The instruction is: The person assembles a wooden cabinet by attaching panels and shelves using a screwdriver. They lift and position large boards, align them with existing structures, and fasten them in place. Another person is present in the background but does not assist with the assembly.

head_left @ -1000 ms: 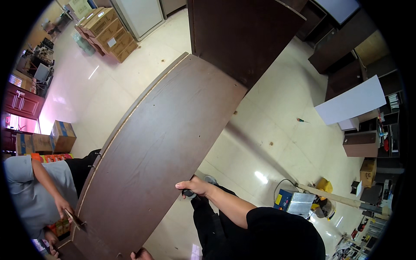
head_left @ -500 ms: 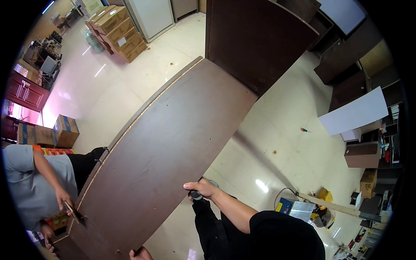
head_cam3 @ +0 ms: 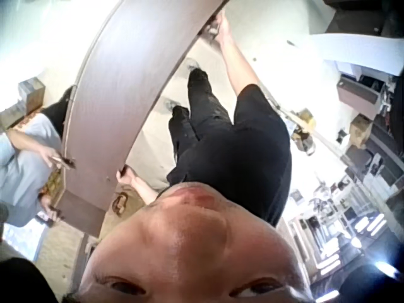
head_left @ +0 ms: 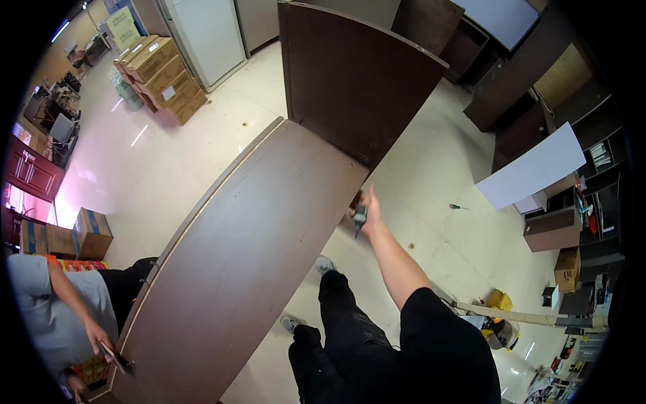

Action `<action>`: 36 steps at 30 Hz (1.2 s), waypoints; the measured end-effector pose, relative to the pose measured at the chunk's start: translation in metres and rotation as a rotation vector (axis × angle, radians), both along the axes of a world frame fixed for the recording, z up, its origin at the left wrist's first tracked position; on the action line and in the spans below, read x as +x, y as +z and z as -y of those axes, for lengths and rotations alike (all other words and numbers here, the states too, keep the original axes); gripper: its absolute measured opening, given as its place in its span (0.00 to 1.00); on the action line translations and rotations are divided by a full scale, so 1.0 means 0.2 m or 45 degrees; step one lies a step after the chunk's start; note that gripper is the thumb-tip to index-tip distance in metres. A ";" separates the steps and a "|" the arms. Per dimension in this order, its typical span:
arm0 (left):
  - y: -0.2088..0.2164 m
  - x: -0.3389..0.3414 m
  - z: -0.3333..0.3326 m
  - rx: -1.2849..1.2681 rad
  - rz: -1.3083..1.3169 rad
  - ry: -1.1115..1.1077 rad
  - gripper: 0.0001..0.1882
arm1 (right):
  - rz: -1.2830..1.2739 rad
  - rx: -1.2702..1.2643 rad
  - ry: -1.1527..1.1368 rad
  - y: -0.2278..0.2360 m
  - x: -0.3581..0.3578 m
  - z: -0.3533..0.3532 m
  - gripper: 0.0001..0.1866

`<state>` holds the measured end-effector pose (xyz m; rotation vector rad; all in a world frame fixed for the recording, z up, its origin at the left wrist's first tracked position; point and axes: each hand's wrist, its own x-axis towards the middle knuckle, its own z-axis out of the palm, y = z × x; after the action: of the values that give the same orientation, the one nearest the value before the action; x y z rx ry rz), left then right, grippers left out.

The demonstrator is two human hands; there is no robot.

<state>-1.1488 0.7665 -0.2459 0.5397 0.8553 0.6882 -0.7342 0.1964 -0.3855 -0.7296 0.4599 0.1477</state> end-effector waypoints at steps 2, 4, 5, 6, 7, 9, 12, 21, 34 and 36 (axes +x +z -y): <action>-0.01 0.00 -0.01 0.042 -0.076 0.047 0.23 | -0.047 -0.063 -0.072 0.06 0.19 0.09 0.33; 0.02 0.04 0.02 0.044 -0.185 0.104 0.25 | -0.097 -0.084 -0.072 0.04 0.26 0.13 0.30; 0.03 0.06 0.04 0.046 -0.233 0.132 0.26 | -0.102 -0.070 -0.044 0.01 0.30 0.17 0.28; 0.02 0.04 0.01 0.059 -0.224 0.170 0.27 | -0.114 -0.056 -0.023 0.00 0.32 0.19 0.26; -0.01 0.01 0.00 0.087 -0.248 0.211 0.27 | -0.136 -0.045 0.014 -0.01 0.33 0.21 0.25; -0.01 0.03 0.04 0.130 -0.290 0.293 0.26 | -0.175 -0.037 0.091 0.02 0.32 0.23 0.23; 0.02 0.04 0.04 0.122 -0.414 0.267 0.27 | -0.181 -0.045 0.074 0.00 0.31 0.26 0.22; 0.11 0.01 -0.08 0.359 -0.555 0.241 0.33 | 0.117 -0.282 0.214 0.14 0.33 0.21 0.31; 0.04 0.00 -0.14 0.247 -0.433 0.283 0.38 | 0.055 -0.272 0.086 0.03 0.30 0.25 0.25; 0.06 0.11 -0.07 0.220 -0.453 0.326 0.37 | 0.033 -0.308 0.058 -0.01 0.28 0.27 0.24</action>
<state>-1.1270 0.7801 -0.2339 0.7290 1.2186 0.9214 -0.6774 0.1428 -0.3878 -0.9787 0.4408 0.1262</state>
